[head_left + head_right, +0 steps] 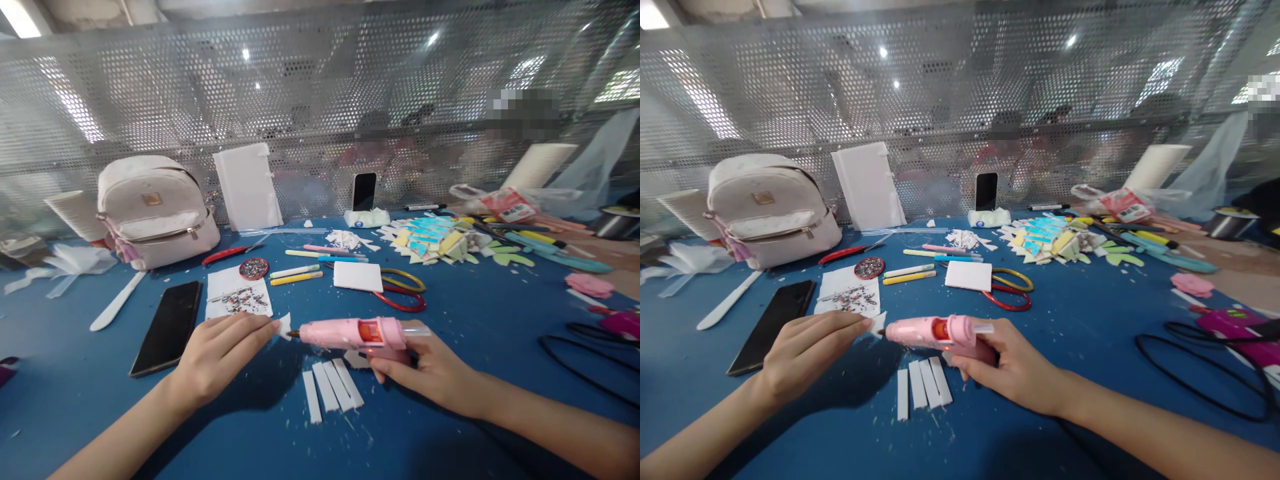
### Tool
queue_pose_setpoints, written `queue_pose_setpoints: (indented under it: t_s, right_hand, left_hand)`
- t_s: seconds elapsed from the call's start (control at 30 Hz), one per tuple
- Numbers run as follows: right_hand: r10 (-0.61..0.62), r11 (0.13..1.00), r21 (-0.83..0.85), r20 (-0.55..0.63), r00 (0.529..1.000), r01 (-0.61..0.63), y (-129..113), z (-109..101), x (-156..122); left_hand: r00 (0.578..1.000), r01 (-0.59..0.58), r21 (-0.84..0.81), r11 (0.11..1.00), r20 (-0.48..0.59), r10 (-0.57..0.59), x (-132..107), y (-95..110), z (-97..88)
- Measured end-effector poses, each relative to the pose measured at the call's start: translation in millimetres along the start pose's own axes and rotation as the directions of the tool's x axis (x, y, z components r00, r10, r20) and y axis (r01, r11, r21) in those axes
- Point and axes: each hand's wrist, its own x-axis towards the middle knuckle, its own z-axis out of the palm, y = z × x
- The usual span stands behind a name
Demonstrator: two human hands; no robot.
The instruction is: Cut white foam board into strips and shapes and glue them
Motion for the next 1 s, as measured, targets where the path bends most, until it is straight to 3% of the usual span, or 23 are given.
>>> queue_pose_setpoints:
  t_s: [0.33,0.5,0.77,0.9,1.0]
  right_hand:
    - [0.033,0.999,0.02,0.011,0.999,-0.033,-2.0,-0.8,-0.7]
    - [0.001,1.0,-0.011,-0.066,0.998,-0.002,5.3,-4.2,-3.0]
    - [0.037,0.999,0.034,-0.037,0.999,-0.036,1.7,-2.4,-3.2]
    - [0.044,0.999,0.025,-0.052,0.998,-0.043,5.3,-2.1,-2.6]
    - [0.057,0.998,0.045,-0.083,0.995,-0.054,11.6,-3.6,0.0]
  left_hand:
    - [1.0,0.004,0.006,1.0,0.006,-0.004,-2.0,0.3,1.2]
    - [1.0,0.016,-0.009,1.0,-0.003,-0.016,-4.2,0.5,1.7]
    - [0.989,0.138,-0.167,0.976,-0.021,-0.144,-8.0,-0.3,5.5]
    - [0.923,0.361,-0.359,0.861,0.005,-0.385,2.6,4.4,11.3]
    - [0.803,0.549,-0.53,0.646,0.119,-0.584,9.5,8.1,17.6]
